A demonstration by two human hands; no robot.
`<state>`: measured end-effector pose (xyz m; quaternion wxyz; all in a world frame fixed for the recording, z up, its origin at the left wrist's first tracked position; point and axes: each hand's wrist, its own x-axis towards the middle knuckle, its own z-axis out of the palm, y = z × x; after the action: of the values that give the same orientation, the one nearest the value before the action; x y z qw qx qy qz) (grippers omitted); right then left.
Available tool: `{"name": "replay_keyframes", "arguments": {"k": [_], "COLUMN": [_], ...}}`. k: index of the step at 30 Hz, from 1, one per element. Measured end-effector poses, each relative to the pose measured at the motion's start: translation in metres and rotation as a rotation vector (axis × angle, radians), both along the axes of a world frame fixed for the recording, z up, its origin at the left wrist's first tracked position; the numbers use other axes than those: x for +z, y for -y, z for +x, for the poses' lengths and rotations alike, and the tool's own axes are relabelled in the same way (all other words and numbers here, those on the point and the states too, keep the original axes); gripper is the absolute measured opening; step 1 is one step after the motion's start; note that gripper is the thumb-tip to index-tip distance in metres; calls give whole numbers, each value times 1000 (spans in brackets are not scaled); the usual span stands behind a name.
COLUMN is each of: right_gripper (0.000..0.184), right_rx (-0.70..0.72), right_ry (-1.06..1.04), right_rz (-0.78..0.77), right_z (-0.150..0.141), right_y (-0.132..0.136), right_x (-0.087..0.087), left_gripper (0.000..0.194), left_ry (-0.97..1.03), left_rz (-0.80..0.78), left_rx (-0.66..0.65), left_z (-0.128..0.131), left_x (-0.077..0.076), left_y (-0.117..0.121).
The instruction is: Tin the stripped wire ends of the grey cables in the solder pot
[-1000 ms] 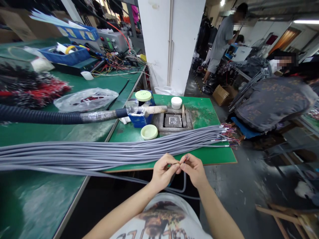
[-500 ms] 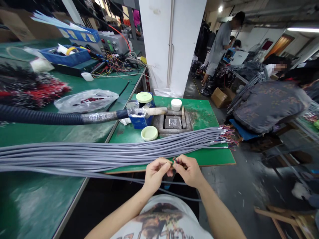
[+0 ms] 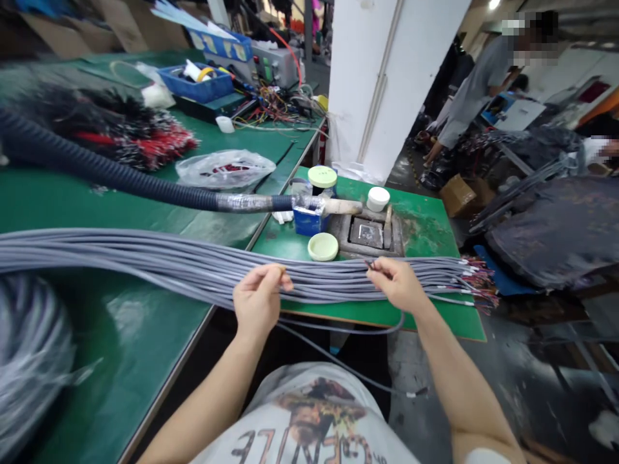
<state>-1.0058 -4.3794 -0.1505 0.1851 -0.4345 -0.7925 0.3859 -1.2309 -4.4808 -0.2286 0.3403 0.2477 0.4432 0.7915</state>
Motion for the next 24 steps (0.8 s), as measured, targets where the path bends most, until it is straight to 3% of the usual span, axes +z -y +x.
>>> {"name": "replay_keyframes", "arguments": {"k": [3,8,14,24], "right_gripper": [27,24,17,17], "right_rx": [56,140,247,272], "right_ry": [75,286,614,756], "right_rz": [-17,-9,227,290], "right_z": [-27,-81,-119,-142], "right_y": [-37,-74,-96,-103], "right_x": [4,0,-20,-41], "left_gripper": [13,8,7,10], "left_ry": [-351,-792,-956,-1001], "left_rz": [-77,-79,-7,-4], "left_rx": [167,202,186,164], "left_z": [-21,-20,-20,-22], "left_x": [-14,-34,-36,-41], "left_y": [-2,-6,-10,-10]}}
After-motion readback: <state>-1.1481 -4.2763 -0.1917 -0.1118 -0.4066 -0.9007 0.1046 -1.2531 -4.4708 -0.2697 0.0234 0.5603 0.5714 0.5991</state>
